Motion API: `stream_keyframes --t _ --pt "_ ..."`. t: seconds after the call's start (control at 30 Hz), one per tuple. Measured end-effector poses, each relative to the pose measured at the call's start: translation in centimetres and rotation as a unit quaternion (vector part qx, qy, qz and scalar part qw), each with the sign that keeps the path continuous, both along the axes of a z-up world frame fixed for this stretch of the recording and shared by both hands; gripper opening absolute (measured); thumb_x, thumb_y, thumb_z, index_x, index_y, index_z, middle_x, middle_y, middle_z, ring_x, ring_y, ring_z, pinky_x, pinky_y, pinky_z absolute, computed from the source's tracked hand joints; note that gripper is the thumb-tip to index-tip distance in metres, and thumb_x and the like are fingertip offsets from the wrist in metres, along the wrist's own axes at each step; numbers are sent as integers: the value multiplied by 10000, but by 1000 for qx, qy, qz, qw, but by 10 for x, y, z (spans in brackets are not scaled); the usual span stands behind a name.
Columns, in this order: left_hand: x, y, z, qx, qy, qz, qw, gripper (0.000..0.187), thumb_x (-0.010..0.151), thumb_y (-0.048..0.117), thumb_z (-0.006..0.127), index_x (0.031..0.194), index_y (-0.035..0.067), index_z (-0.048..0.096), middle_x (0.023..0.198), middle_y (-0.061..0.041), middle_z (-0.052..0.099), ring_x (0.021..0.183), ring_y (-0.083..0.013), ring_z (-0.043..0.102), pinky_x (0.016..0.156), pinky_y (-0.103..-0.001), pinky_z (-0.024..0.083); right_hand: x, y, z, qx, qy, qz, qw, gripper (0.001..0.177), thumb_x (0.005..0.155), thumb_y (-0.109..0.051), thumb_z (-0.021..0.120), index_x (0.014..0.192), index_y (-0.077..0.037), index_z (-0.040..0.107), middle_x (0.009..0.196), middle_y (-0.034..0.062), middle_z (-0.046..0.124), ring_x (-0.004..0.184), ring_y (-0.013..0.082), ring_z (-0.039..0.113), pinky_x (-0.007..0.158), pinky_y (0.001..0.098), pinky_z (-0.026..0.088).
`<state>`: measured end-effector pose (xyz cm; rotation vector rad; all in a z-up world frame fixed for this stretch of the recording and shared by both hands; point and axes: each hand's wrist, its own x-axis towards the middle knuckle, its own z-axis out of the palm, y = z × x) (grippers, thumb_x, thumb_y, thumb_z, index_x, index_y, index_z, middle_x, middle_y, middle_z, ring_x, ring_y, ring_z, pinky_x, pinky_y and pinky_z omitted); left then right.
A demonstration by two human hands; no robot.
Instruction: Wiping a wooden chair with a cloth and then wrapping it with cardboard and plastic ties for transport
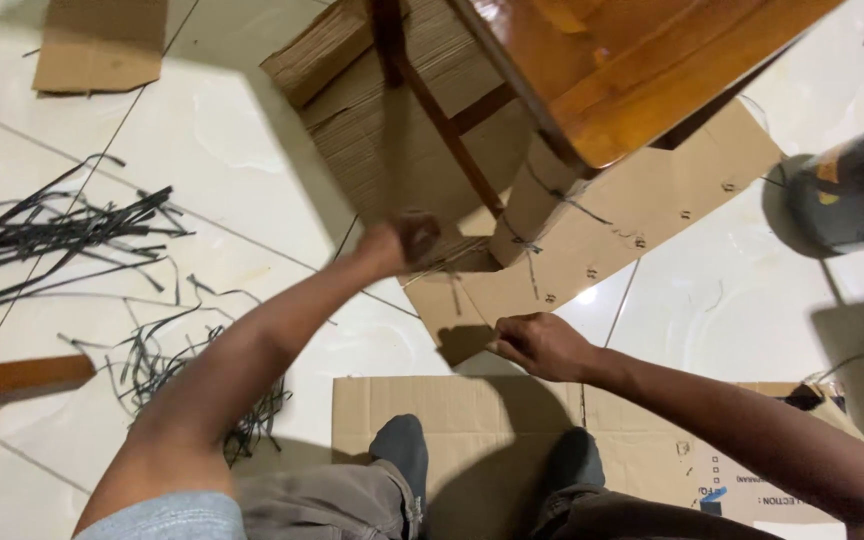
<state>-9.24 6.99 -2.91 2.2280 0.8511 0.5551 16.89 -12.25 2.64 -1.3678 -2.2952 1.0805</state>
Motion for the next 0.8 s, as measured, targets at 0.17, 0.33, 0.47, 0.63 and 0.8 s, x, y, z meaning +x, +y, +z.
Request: stream_keyframes --t 0.17,0.33,0.47,0.63,0.8 --pt "-88 8 -9 -10 310 94 946 196 867 172 692 1006 48 753 943 -154 744 923 -369 753 768 -500 607 -3 19 2 -68 -103 62 990 216 1018 -264 532 1003 -76 637 905 211 732 868 448 725 743 562 577" --pt "-165 -14 -16 -9 427 89 900 207 911 188 686 1098 203 774 1029 -27 775 1038 -284 732 879 -458 586 -7 25 -11 -90 -140 77 983 244 996 -330 557 1023 -104 646 955 178 743 953 428 720 801 546 577" --pt "-215 -30 -38 -24 463 115 879 187 902 197 697 1074 219 765 1007 -35 788 1014 -295 745 866 -473 599 -9 28 -16 -106 -185 92 973 264 1001 -373 547 995 -132 654 939 142 745 950 387 739 807 507 592" --pt "-254 -42 -68 -53 494 128 858 131 903 244 716 966 151 783 947 -114 792 987 -336 764 841 -479 606 -21 35 -7 -125 -192 88 969 228 990 -304 566 1009 -110 686 963 159 766 967 398 748 831 511 603" --pt "-261 -55 -57 -122 487 187 844 271 911 356 706 949 104 801 946 -169 787 980 -355 768 853 -495 597 -30 42 -11 -112 -208 107 966 202 982 -293 583 1022 -132 698 973 133 778 980 371 754 834 497 613"
